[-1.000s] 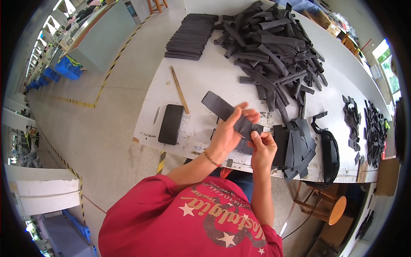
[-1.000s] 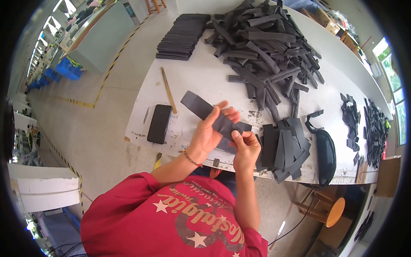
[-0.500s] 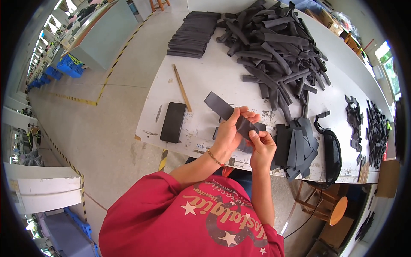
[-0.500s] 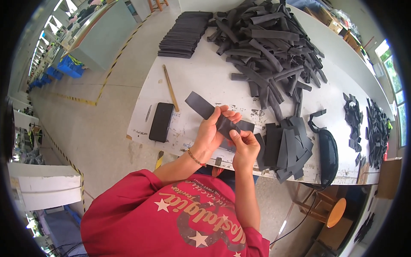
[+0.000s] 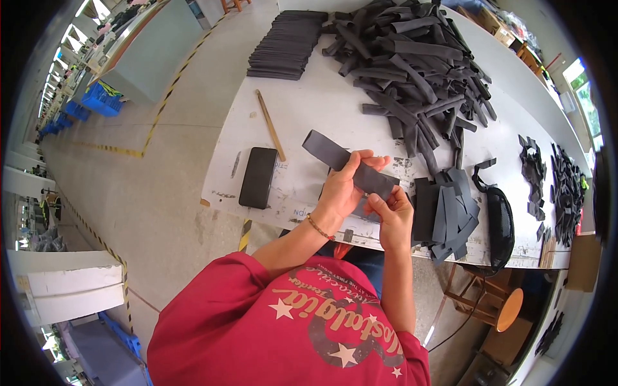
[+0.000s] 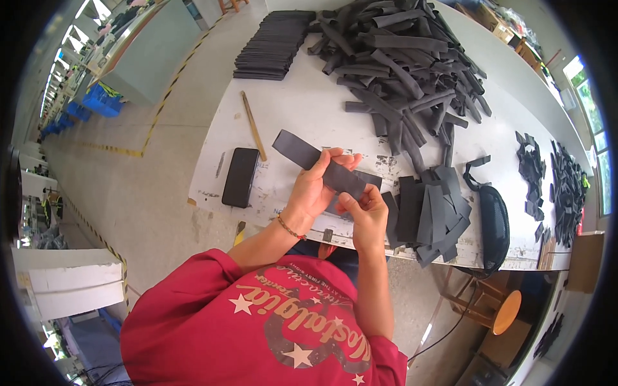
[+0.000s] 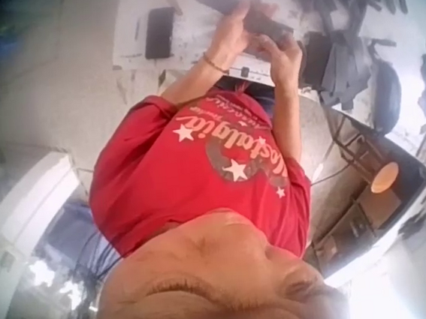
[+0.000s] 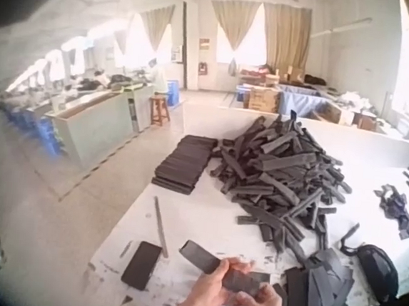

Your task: The person is inspecting and sorting gray foam parts on a workbench in a factory setting.

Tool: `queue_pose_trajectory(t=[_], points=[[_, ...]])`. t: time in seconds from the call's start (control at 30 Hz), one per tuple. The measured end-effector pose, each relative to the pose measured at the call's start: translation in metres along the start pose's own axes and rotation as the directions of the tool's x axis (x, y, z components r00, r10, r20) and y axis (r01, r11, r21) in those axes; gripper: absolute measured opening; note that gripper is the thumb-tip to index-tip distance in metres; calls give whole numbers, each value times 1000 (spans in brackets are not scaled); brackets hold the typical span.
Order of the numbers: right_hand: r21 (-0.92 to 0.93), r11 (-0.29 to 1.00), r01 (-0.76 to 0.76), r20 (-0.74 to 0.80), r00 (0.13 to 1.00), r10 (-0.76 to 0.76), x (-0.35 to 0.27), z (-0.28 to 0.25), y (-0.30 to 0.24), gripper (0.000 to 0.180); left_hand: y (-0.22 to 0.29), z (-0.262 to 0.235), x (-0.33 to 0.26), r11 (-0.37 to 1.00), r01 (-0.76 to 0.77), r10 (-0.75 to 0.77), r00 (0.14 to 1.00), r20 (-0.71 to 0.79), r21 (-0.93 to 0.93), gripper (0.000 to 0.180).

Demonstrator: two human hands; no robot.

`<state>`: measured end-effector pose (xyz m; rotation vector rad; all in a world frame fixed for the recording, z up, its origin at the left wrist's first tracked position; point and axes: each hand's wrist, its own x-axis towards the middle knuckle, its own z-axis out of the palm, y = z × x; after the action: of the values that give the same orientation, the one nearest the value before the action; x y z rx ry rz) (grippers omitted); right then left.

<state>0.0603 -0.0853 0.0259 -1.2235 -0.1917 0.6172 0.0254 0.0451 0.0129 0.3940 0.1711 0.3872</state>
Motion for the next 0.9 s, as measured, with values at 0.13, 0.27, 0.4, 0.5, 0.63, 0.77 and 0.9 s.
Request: queue_pose_trajectory(t=[0.13,0.27,0.4,0.5,0.63,0.77,0.9], points=[[2,1000,-31,23,999,31,-4,-2,-6,25,-2,-5,-1,1000,7,-6,1000,21,-7,32],[-25,998,-55,-73,996,53,5,-6,-7,17,2,-1,-2,999,-2,2,1000,7,54,34],[-367,920,136,-151,967,-203,23,-35,-1,20,24,-21,9,968,-26,93,962,-258,251,30],[-628,761,161,-130,943,-307,36,-50,-11,21,47,-13,10,831,29,152,949,-277,556,22],[-798,583,155,-50,946,-321,60,-57,-7,19,48,-44,30,644,-80,251,961,-112,761,17],[-881,450,144,-3,951,-310,76,-64,19,20,51,-64,36,296,-49,263,964,-32,954,17],[-902,403,153,22,951,-309,80,-69,32,20,50,-79,34,206,-36,254,967,-18,978,17]])
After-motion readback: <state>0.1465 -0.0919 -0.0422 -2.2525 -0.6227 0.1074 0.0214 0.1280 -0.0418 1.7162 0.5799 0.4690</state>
